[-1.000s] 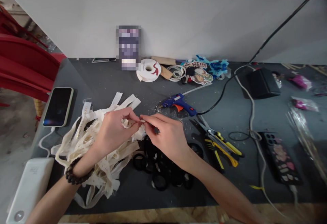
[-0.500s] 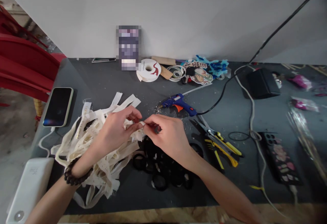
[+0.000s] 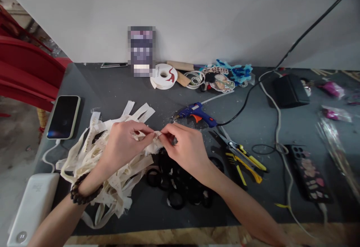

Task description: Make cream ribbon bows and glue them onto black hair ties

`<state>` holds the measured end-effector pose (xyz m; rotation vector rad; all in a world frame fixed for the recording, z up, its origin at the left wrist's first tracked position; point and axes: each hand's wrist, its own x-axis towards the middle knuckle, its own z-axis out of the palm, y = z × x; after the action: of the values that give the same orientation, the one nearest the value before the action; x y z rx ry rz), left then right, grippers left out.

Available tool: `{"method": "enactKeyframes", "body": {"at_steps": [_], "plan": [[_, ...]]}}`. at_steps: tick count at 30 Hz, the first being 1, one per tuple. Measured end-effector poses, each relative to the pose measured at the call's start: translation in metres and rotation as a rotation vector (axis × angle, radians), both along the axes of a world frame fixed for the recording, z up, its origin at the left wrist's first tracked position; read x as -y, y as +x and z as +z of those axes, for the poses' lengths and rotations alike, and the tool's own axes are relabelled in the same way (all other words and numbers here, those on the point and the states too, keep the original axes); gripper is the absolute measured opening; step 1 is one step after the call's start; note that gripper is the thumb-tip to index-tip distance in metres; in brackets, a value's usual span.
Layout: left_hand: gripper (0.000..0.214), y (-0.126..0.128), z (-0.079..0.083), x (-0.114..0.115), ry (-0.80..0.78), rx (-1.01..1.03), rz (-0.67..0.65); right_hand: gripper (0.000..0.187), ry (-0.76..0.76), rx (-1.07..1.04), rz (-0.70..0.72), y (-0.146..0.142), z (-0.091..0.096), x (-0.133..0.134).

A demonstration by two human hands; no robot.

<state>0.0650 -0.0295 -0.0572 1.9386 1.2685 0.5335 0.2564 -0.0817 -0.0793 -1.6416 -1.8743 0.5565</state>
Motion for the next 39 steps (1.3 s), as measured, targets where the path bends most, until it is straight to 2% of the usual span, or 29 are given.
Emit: {"method": "enactKeyframes", "body": {"at_steps": [4,8,14,18,25,32,39], "plan": [[0.013,0.0,0.002,-0.003,-0.064,-0.054,-0.017,0.011,-0.011,-0.036,0.019,0.0,0.0,-0.001],[0.02,-0.003,0.006,-0.008,-0.21,-0.064,-0.087,0.03,0.037,-0.189,0.095,0.0,0.002,-0.002],[0.02,-0.006,0.008,-0.012,-0.244,-0.042,-0.151,0.016,0.059,-0.173,0.032,-0.001,0.002,-0.002],[0.018,-0.005,0.005,-0.012,-0.289,0.044,-0.161,0.008,0.033,-0.154,0.017,0.0,-0.001,-0.001],[0.014,-0.004,0.007,-0.011,-0.287,0.042,-0.145,0.012,0.041,-0.103,0.032,0.001,-0.003,-0.002],[0.016,-0.005,0.007,-0.013,-0.229,0.038,-0.157,0.009,-0.01,-0.191,0.04,0.0,0.004,-0.001],[0.011,-0.006,0.004,-0.009,-0.213,0.09,-0.166,0.013,-0.023,-0.144,0.02,0.0,-0.003,-0.001]]}}
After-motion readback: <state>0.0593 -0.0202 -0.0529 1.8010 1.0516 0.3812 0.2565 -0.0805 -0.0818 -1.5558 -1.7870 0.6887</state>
